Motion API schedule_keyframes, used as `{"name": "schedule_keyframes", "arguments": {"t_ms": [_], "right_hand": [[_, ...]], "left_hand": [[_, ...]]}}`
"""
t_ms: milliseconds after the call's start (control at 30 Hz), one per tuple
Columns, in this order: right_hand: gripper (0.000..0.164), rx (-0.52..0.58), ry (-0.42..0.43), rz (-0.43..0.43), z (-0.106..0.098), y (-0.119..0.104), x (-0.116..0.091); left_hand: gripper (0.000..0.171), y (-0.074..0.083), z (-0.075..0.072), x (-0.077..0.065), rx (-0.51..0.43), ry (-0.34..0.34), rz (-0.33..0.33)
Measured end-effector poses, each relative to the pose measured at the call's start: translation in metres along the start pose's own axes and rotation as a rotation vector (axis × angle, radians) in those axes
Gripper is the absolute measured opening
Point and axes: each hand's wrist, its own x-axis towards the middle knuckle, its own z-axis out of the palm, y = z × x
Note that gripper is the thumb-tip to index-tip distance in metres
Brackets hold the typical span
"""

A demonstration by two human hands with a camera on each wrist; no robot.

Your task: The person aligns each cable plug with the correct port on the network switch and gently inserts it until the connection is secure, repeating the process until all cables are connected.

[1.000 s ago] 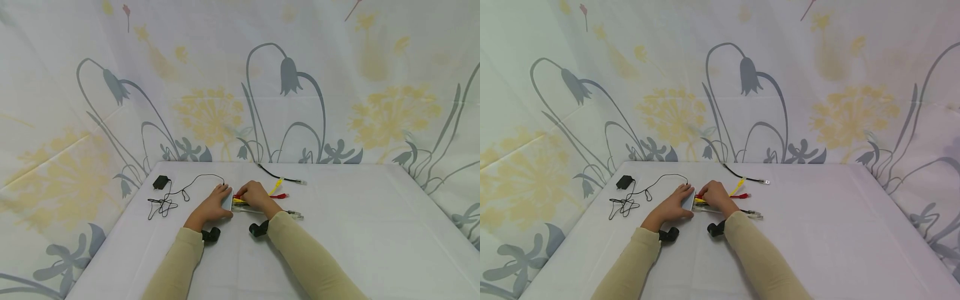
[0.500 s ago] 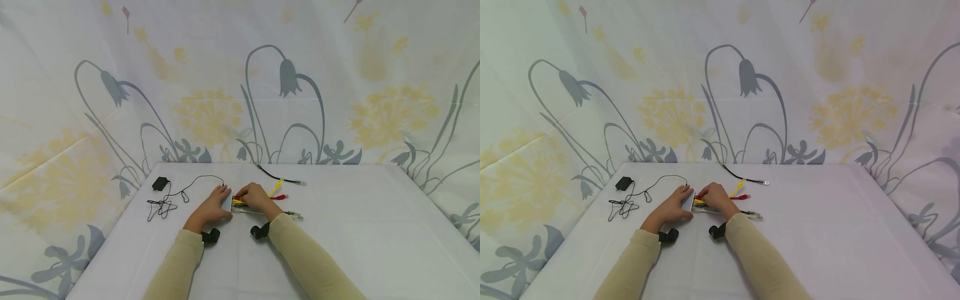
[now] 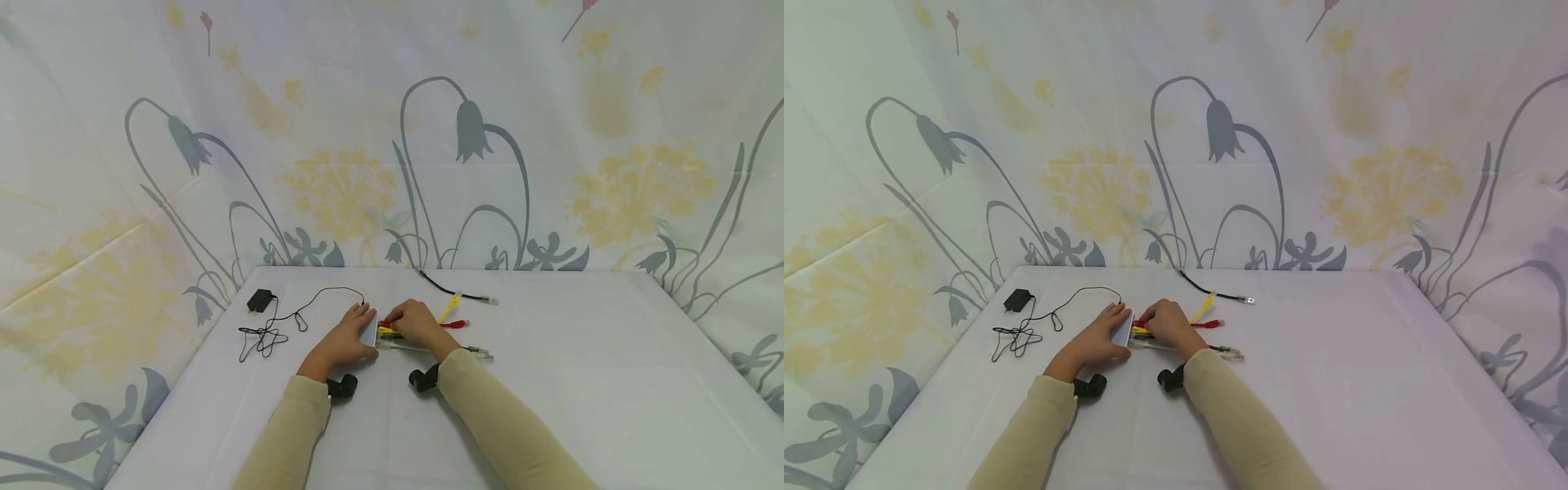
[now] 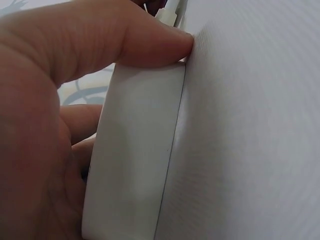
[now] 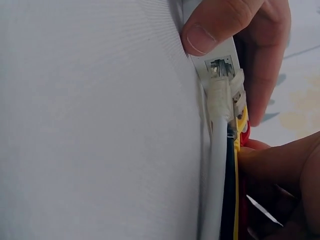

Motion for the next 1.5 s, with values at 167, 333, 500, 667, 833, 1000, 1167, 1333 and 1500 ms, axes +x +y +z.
{"name": "schedule_keyframes", "arguments": {"t_ms": [167, 333, 500, 667, 833, 1000, 1167, 1333, 1500], "right_hand": [[0.021, -0.009, -0.013, 0.001, 0.0, 0.0, 0.0], [0.02, -0.015, -0.025, -0.012, -0.002, -0.002, -0.001], [0.021, -0.018, -0.058, -0.012, -0.006, -0.002, -0.002], [0.021, -0.031, -0.092, -0.029, -0.007, 0.0, 0.003], [0.021, -0.079, -0.112, -0.089, -0.012, 0.001, 0.007], [0.021, -0.093, -0.115, -0.092, -0.019, -0.002, 0.006], [0.022, -0.125, -0.115, -0.09, -0.024, -0.003, 0.009], [0.023, -0.148, -0.093, -0.084, -0.029, -0.003, 0.014], [0.025, -0.162, -0.068, -0.064, -0.034, -0.002, 0.018]], "left_hand": [[0.089, 0.0, -0.001, -0.002, -0.001, -0.005, 0.001], [0.089, 0.001, -0.002, -0.002, -0.01, -0.003, 0.0], [0.089, -0.001, -0.001, 0.0, -0.012, -0.005, 0.003], [0.09, -0.003, 0.0, -0.001, -0.018, 0.002, 0.007], [0.09, -0.005, 0.0, 0.0, -0.014, -0.001, 0.01], [0.09, -0.006, 0.001, 0.001, -0.013, -0.001, 0.023], [0.09, -0.006, 0.001, 0.001, -0.006, -0.009, 0.022], [0.09, -0.006, 0.001, 0.001, -0.003, -0.008, 0.011], [0.09, -0.004, 0.001, 0.001, -0.014, -0.008, -0.001]]}}
